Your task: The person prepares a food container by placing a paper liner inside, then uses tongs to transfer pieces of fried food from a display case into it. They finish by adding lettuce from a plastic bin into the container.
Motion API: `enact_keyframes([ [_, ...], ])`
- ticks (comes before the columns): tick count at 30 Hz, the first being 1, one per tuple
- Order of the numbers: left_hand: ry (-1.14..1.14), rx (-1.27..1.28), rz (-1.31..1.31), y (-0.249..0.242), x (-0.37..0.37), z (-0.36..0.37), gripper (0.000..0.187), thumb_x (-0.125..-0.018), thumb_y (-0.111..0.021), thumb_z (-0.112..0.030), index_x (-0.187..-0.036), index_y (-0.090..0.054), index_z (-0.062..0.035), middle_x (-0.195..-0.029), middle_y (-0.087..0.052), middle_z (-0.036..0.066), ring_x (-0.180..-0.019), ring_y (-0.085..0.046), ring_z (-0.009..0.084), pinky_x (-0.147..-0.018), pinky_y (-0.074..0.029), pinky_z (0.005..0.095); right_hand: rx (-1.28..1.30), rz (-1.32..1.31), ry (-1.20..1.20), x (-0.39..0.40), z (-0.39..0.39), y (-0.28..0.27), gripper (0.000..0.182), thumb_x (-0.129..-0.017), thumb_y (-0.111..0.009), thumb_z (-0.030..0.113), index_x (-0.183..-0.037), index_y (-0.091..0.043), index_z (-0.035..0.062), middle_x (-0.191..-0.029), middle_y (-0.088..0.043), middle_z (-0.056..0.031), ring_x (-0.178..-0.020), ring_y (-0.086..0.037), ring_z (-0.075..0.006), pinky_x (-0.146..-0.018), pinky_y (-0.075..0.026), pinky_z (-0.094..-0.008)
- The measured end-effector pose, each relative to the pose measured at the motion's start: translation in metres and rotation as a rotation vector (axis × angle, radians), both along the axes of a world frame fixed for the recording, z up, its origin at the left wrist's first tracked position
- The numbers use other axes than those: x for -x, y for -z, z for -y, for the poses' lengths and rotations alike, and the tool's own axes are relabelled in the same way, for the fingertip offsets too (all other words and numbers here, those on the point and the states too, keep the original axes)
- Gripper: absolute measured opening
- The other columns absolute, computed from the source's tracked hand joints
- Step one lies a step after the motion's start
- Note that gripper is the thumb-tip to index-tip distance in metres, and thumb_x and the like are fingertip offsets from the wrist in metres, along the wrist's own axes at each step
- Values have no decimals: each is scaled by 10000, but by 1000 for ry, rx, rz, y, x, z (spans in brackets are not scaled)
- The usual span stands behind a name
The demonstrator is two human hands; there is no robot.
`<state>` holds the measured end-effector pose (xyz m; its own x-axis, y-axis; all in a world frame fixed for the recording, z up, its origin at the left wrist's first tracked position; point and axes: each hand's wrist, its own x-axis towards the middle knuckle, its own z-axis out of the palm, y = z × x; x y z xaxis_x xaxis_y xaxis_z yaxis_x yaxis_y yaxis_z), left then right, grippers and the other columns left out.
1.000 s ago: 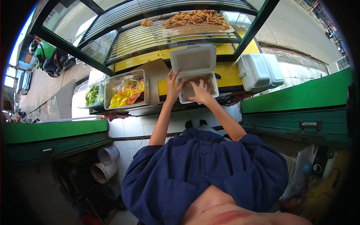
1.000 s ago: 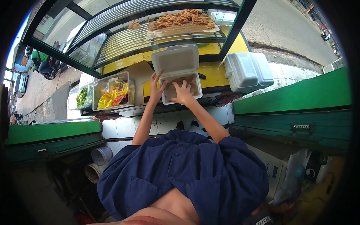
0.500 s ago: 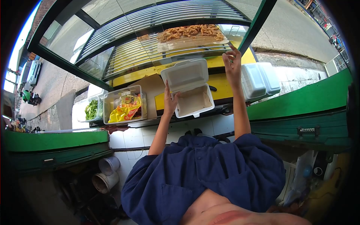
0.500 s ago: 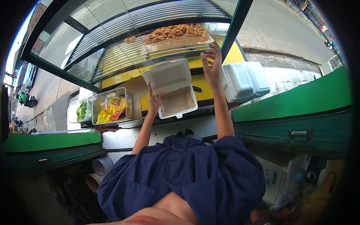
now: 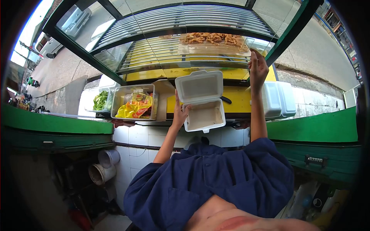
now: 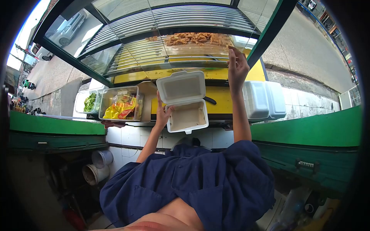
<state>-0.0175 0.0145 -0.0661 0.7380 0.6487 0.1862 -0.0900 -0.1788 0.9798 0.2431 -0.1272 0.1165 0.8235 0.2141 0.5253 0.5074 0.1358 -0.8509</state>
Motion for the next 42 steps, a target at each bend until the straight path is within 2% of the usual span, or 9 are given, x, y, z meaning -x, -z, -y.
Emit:
enact_keyframes([
  [5, -15, 44, 1, -5, 12, 6, 964, -844, -596, 49, -1504, 50, -226, -1417, -369, 110, -1100, -534, 209, -851, -490, 297, 57, 16, -96, 27, -23, -9, 272, -930, -585, 209, -1082, -659, -5, -770, -628, -25, -591, -504, -32, -533, -405, -173],
  [14, -42, 49, 28, -24, 23, -1, 961, -837, -583, 71, -1504, 47, -213, -1399, -383, 107, -1025, -554, 189, -841, -499, 300, 134, 27, -287, 57, -65, -9, 266, -906, -604, 210, -1103, -668, 42, -847, -580, -29, -596, -482, -23, -514, -412, -174],
  [17, -8, 75, 30, -22, 25, -11, 994, -821, -605, 71, -1495, 78, -189, -1456, -284, 159, -1141, -517, 221, -912, -494, 341, 147, 3, -367, 70, -77, -17, 279, -906, -604, 209, -1130, -656, 52, -814, -573, -16, -595, -474, -18, -508, -407, -169],
  [18, -52, -13, 44, -23, 24, -10, 950, -839, -579, 75, -1503, 48, -187, -1395, -384, 118, -1015, -559, 183, -832, -497, 294, 167, -2, -410, 73, -80, -16, 320, -904, -606, 213, -1176, -627, 46, -745, -562, 1, -575, -460, -17, -497, -399, -175],
  [21, -7, 58, 20, -26, 28, -14, 954, -841, -582, 72, -1502, 56, -188, -1384, -387, 124, -1016, -559, 184, -822, -497, 294, 197, -49, -518, 84, -89, -20, 352, -905, -606, 219, -1203, -603, 31, -684, -548, 15, -548, -441, -17, -483, -380, -182],
  [22, 20, 52, 27, -23, 29, -17, 991, -823, -616, 57, -1496, 69, -187, -1472, -258, 157, -1127, -524, 229, -905, -495, 344, 228, -75, -561, 87, -91, -24, 362, -921, -597, 229, -1229, -588, 38, -684, -543, 21, -573, -473, -11, -502, -393, -177],
  [37, -83, 23, 13, -20, 44, -16, 992, -813, -628, 48, -1498, 57, -169, -1463, -264, 170, -1165, -480, 224, -899, -507, 350, 259, -4, -699, 112, -127, -21, 392, -914, -590, 207, -1279, -552, 70, -739, -559, 2, -593, -473, -28, -521, -429, -206],
  [38, -95, -12, 36, -18, 45, -16, 975, -820, -608, 78, -1500, 47, -165, -1494, -237, 128, -1036, -540, 181, -827, -515, 307, 241, -22, -715, 113, -123, -18, 389, -906, -599, 209, -1270, -563, 79, -753, -586, -11, -589, -471, -37, -525, -428, -218],
  [42, -115, 8, 85, -15, 48, -14, 975, -831, -616, 60, -1500, 53, -175, -1498, -230, 133, -1042, -539, 183, -826, -515, 301, 161, 104, -643, 114, -84, 16, 322, -885, -602, 144, -1204, -613, 105, -839, -646, -35, -603, -494, -72, -573, -446, -238],
])
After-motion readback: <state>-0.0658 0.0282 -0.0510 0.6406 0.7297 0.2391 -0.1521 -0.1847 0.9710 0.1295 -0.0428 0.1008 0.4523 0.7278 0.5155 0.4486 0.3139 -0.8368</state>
